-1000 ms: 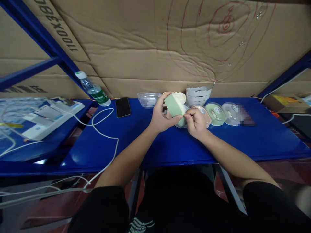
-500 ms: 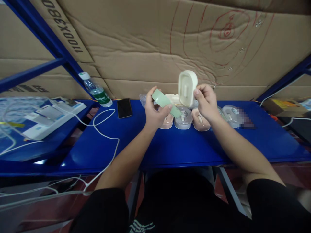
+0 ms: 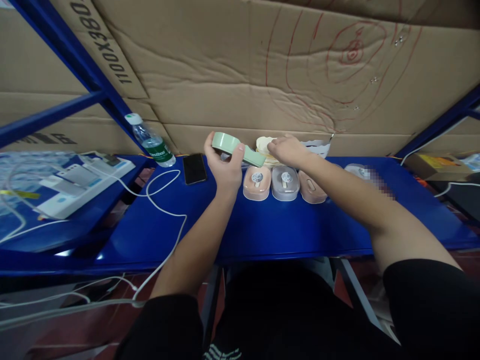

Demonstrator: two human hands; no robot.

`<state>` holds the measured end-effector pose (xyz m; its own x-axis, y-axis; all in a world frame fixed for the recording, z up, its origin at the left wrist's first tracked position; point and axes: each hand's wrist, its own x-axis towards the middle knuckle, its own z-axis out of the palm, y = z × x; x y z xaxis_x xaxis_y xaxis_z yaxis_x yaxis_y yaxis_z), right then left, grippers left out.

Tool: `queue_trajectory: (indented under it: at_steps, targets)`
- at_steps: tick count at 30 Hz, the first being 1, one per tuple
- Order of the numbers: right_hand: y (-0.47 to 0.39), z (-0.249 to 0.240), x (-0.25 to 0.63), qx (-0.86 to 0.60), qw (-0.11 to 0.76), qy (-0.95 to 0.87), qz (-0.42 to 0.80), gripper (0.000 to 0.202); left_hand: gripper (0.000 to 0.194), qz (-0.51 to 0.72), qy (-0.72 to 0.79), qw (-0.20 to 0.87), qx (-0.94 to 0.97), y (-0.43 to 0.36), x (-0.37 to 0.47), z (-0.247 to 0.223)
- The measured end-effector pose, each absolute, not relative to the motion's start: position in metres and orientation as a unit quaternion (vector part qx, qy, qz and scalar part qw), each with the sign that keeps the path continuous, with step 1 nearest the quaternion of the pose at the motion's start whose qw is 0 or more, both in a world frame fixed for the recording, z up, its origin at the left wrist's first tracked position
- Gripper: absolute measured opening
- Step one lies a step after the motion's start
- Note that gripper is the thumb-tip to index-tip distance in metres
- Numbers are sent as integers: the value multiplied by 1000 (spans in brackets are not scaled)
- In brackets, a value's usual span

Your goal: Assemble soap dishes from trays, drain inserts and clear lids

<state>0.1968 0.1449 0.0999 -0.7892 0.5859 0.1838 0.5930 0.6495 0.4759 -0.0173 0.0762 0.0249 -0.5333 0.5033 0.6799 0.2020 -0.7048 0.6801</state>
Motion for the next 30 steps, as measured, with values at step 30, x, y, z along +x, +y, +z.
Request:
queue_trajectory:
  at_steps: [30]
  targets:
    - [107, 148, 282, -319, 220, -908, -157, 42, 76, 657, 414, 134, 615, 43, 16, 27]
